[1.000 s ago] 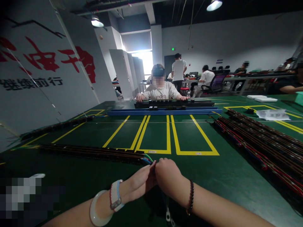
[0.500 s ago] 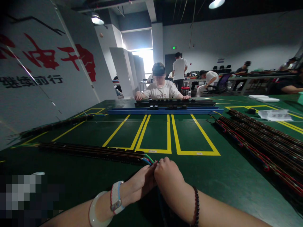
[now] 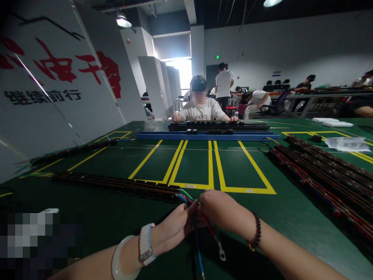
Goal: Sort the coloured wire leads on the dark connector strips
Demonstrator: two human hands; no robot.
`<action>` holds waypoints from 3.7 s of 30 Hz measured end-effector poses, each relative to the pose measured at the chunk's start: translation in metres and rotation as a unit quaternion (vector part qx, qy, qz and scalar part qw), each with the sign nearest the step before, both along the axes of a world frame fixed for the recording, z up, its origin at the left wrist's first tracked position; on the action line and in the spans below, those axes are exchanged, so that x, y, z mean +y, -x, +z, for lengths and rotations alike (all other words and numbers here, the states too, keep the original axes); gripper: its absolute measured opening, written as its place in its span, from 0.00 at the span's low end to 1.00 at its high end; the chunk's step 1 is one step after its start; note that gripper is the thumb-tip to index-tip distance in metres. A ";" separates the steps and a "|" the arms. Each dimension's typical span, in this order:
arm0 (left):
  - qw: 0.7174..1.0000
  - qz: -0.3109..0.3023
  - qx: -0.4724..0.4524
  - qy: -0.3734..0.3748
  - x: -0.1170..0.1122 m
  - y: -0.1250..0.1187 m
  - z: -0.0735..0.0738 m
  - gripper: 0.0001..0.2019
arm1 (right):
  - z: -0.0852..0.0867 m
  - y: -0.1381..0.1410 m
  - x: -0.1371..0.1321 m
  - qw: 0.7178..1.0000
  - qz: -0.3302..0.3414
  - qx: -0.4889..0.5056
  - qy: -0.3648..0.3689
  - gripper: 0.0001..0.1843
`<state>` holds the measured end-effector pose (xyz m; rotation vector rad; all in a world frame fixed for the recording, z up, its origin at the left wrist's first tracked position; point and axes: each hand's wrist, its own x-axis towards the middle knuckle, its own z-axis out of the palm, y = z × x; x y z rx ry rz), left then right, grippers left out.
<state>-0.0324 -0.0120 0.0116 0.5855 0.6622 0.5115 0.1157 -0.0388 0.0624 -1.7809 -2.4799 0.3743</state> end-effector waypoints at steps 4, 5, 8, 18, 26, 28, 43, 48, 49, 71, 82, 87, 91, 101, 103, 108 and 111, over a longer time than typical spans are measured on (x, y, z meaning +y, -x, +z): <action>1.000 0.009 0.004 -0.009 -0.001 0.002 0.000 0.12 | 0.005 -0.005 0.002 0.998 -0.032 0.032 0.035 0.10; 1.000 0.009 -0.001 -0.013 0.000 0.002 -0.002 0.12 | 0.006 -0.006 0.003 0.998 -0.033 0.034 0.038 0.10; 0.999 0.011 -0.023 -0.021 0.001 0.002 -0.010 0.11 | 0.009 -0.012 0.008 0.997 -0.038 0.047 0.057 0.10; 0.999 -0.043 0.019 0.003 0.003 0.006 0.000 0.10 | -0.016 -0.049 0.045 0.999 -0.034 0.020 -0.025 0.12; 0.998 -0.052 0.028 0.019 0.005 0.007 -0.001 0.09 | -0.043 -0.061 0.068 0.986 0.047 -0.034 -0.156 0.12; 0.998 -0.063 0.023 0.014 0.006 0.007 -0.004 0.11 | -0.046 -0.060 0.072 0.981 0.058 -0.050 -0.176 0.11; 0.992 -0.123 0.015 -0.004 0.013 0.012 -0.005 0.17 | -0.067 -0.059 0.055 0.957 0.091 -0.065 -0.269 0.12; 0.995 -0.097 -0.029 0.018 0.013 0.010 -0.013 0.11 | -0.063 -0.059 0.026 0.940 0.106 -0.017 -0.325 0.16; 0.995 -0.097 -0.033 0.020 0.014 0.009 -0.014 0.10 | -0.061 -0.059 0.017 0.937 0.121 -0.014 -0.329 0.17; 0.991 -0.099 -0.076 0.044 0.012 0.010 -0.006 0.13 | -0.062 -0.033 -0.012 0.929 0.218 0.048 -0.295 0.15; 0.993 -0.102 0.012 -0.049 0.009 0.006 -0.013 0.10 | -0.043 -0.020 0.006 0.941 0.139 0.170 -0.256 0.09; 0.993 -0.105 0.023 -0.043 0.011 0.009 -0.010 0.10 | -0.008 0.015 0.034 0.954 0.103 0.095 -0.264 0.11; 0.992 -0.110 0.031 -0.047 0.011 0.010 -0.008 0.11 | 0.000 0.054 0.053 0.954 0.116 -0.012 -0.277 0.09; 0.994 -0.103 0.009 -0.022 0.013 0.010 -0.012 0.12 | -0.001 -0.003 0.038 0.947 0.176 0.242 -0.119 0.26; 0.994 -0.105 0.012 -0.017 0.013 0.010 -0.012 0.11 | -0.008 -0.028 0.040 0.941 0.115 0.297 -0.115 0.29; 0.995 -0.091 0.021 -0.017 0.009 0.010 -0.008 0.11 | -0.040 -0.060 0.053 0.961 -0.029 0.261 -0.086 0.21; 0.996 -0.070 0.030 -0.042 0.005 0.010 -0.006 0.09 | -0.053 -0.062 0.059 0.974 0.004 0.220 -0.046 0.19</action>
